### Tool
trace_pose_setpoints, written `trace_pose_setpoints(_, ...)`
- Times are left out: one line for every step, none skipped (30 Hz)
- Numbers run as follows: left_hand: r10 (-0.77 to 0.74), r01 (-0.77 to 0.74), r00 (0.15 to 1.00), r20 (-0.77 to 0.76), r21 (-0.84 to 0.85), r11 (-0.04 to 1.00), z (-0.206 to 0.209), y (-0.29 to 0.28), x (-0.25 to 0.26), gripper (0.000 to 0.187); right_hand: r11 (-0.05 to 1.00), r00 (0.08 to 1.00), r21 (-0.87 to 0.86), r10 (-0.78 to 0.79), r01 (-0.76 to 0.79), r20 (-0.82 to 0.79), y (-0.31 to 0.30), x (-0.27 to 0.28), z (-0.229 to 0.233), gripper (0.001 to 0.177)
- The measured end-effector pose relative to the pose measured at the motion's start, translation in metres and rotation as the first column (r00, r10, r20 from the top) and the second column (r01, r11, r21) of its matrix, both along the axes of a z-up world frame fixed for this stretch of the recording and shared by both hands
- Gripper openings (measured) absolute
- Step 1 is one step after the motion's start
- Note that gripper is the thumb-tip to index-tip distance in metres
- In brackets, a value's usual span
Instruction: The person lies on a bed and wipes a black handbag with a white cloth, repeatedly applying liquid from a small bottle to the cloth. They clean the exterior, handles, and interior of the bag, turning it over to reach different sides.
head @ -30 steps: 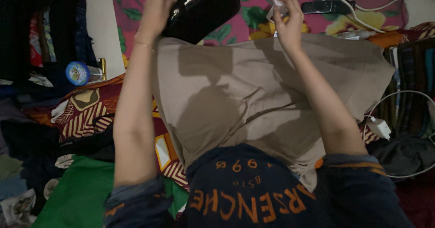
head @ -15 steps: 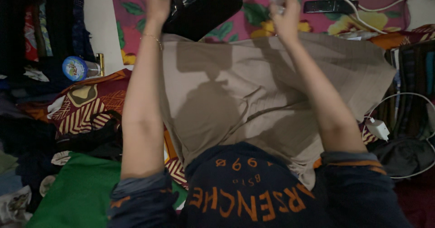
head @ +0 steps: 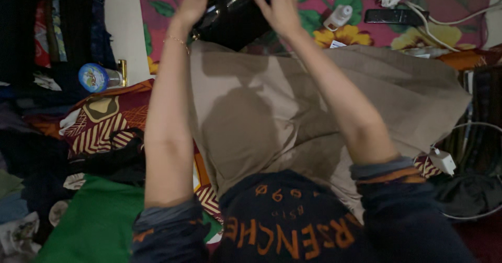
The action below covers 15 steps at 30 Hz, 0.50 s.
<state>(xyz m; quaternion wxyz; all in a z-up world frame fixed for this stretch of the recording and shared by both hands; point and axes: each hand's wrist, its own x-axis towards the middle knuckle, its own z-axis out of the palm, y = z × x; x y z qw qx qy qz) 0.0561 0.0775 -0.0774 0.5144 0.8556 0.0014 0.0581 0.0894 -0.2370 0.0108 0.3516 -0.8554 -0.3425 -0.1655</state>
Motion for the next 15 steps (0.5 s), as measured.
trace_pose_setpoints(0.002, -0.003, 1.0, -0.002, -0.104, 0.995, -0.002, 0.003, 0.005, 0.029, 0.997, 0.997, 0.017, 0.078, -0.078, -0.015, -0.01, -0.007, 0.0, 0.037)
trace_pose_setpoints(0.002, -0.002, 1.0, -0.001, -0.21, 0.978, -0.003, 0.004, 0.01, 0.037, 0.988, 0.988, 0.033, 0.153, -0.152, -0.027, -0.026, -0.017, 0.001, 0.038)
trace_pose_setpoints(0.07, -0.071, 0.997, -0.017, -0.356, 0.932, -0.003, 0.001, 0.014, 0.036, 0.973, 0.973, 0.049, 0.228, -0.226, -0.038, -0.043, -0.028, 0.003, 0.038)
trace_pose_setpoints(0.134, -0.138, 0.99, -0.043, -0.494, 0.859, -0.004, -0.004, 0.019, 0.034, 0.96, 0.963, -0.085, 0.266, -0.268, -0.037, -0.061, -0.04, 0.003, 0.036)
trace_pose_setpoints(0.194, -0.2, 0.978, -0.078, -0.617, 0.761, -0.004, -0.008, 0.022, 0.034, 0.927, 0.952, -0.218, 0.304, -0.305, -0.04, -0.079, -0.049, 0.004, 0.035)
trace_pose_setpoints(0.214, -0.257, 0.966, -0.144, -0.623, 0.739, -0.004, -0.012, 0.025, 0.032, 0.886, 0.944, -0.345, 0.331, -0.31, 0.001, -0.095, -0.055, 0.006, 0.036)
trace_pose_setpoints(0.232, -0.313, 0.95, -0.21, -0.626, 0.715, -0.003, -0.017, 0.027, 0.031, 0.831, 0.931, -0.467, 0.362, -0.304, 0.038, -0.107, -0.059, 0.008, 0.037)
trace_pose_setpoints(0.251, -0.371, 0.928, -0.275, -0.617, 0.694, -0.001, -0.017, 0.028, 0.031, 0.828, 0.926, -0.458, 0.377, -0.322, 0.031, -0.116, -0.061, 0.008, 0.035)
trace_pose_setpoints(0.236, -0.394, 0.916, -0.324, -0.62, 0.678, 0.002, -0.016, 0.03, 0.032, 0.826, 0.92, -0.45, 0.392, -0.34, 0.023, -0.123, -0.063, 0.009, 0.034)
trace_pose_setpoints(0.218, -0.418, 0.901, -0.374, -0.62, 0.664, 0.002, -0.014, 0.031, 0.033, 0.824, 0.914, -0.439, 0.405, -0.358, 0.014, -0.126, -0.065, 0.008, 0.032)
trace_pose_setpoints(0.198, -0.441, 0.885, -0.422, -0.618, 0.651, 0.001, -0.012, 0.032, 0.034, 0.822, 0.909, -0.443, 0.415, -0.358, 0.035, -0.126, -0.066, 0.008, 0.032)
trace_pose_setpoints(0.195, -0.443, 0.889, -0.415, -0.667, 0.599, -0.003, -0.012, 0.035, 0.033, 0.818, 0.903, -0.451, 0.425, -0.357, 0.055, -0.128, -0.065, 0.009, 0.032)
trace_pose_setpoints(0.193, -0.443, 0.893, -0.407, -0.712, 0.545, -0.009, -0.013, 0.037, 0.033, 0.814, 0.897, -0.459, 0.435, -0.356, 0.075, -0.128, -0.064, 0.01, 0.032)
trace_pose_setpoints(0.195, -0.444, 0.895, -0.402, -0.751, 0.489, -0.016, -0.014, 0.037, 0.033, 0.818, 0.903, -0.459, 0.423, -0.345, 0.074, -0.128, -0.063, 0.01, 0.031)
trace_pose_setpoints(0.229, -0.425, 0.905, -0.359, -0.732, 0.533, -0.026, -0.015, 0.037, 0.034, 0.823, 0.909, -0.46, 0.411, -0.334, 0.074, -0.127, -0.063, 0.01, 0.031)
